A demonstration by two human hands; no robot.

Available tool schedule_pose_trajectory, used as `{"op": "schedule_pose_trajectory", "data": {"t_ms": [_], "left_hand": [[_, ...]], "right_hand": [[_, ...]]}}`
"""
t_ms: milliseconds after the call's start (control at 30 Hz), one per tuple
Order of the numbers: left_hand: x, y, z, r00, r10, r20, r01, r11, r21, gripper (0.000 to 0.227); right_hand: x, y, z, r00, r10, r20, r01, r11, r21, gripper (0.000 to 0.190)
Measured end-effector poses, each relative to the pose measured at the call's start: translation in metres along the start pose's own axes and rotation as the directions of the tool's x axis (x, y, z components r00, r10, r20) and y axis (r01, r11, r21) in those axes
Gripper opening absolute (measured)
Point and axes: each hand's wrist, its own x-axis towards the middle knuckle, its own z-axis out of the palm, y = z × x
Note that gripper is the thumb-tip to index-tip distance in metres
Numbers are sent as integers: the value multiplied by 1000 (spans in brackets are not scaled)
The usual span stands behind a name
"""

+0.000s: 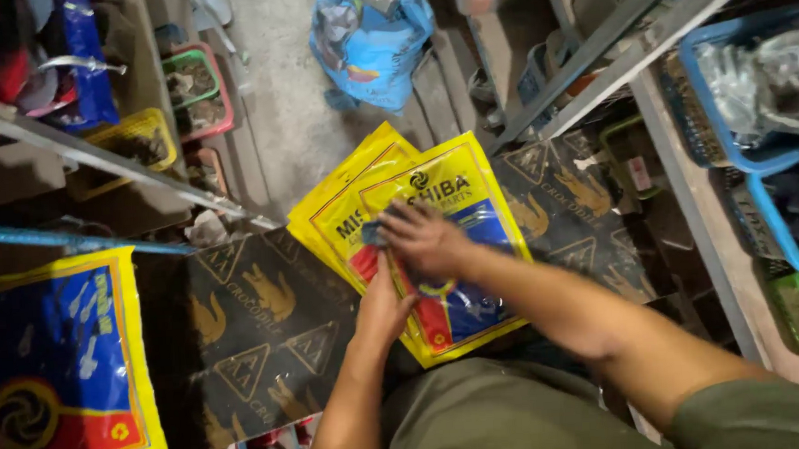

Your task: The person repeatedly wipes the surface of yellow plastic packages labeled 'MISHIBA GENUINE PARTS' using a dark cloth. The person holds the packages on a metal surface and rubs the cloth over them multiple times.

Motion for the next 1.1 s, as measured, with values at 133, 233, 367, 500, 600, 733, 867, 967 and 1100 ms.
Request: {"op": "schedule_pose_trajectory", "data": {"t_ms": [133, 233, 367, 500, 600, 733, 867, 967, 1100], "left_hand": [[-9, 17, -16, 1000, 4, 21, -3, 999, -35, 110], [3, 5, -6, 1000, -13, 25, 13, 1000, -1, 111], [11, 21, -18, 983, -144, 116, 124, 978, 166, 110], [41, -14, 12, 975, -195, 109, 150, 932, 330, 104], [6, 34, -32, 969, -198, 146, 158, 956, 246, 113], [-7, 44, -37, 976, -175, 131, 141, 961, 238, 112], [-8, 47, -44, 976, -161, 148, 138, 978, 155, 106], [-15, 55, -50, 975, -149, 167, 127, 983, 133, 103], [-16, 50, -50, 965, -177, 195, 141, 973, 185, 106]], "right_hand": [[4, 56, 3, 998, 37, 42, -33, 995, -89, 41], [16, 57, -13, 929, 357, 97, -326, 914, -240, 48], [27, 11, -7, 952, 302, 56, -293, 948, -126, 44], [13, -7, -3, 997, 77, 1, -77, 995, 56, 40], [12, 29, -26, 987, 151, 48, -133, 954, -268, 40], [-27, 67, -37, 928, 369, 56, -331, 884, -331, 48], [-35, 28, -42, 830, 547, 107, -493, 811, -317, 51], [-43, -31, -53, 898, 414, 148, -371, 894, -252, 53], [-62, -92, -65, 965, 229, 131, -237, 970, 51, 45]]}}
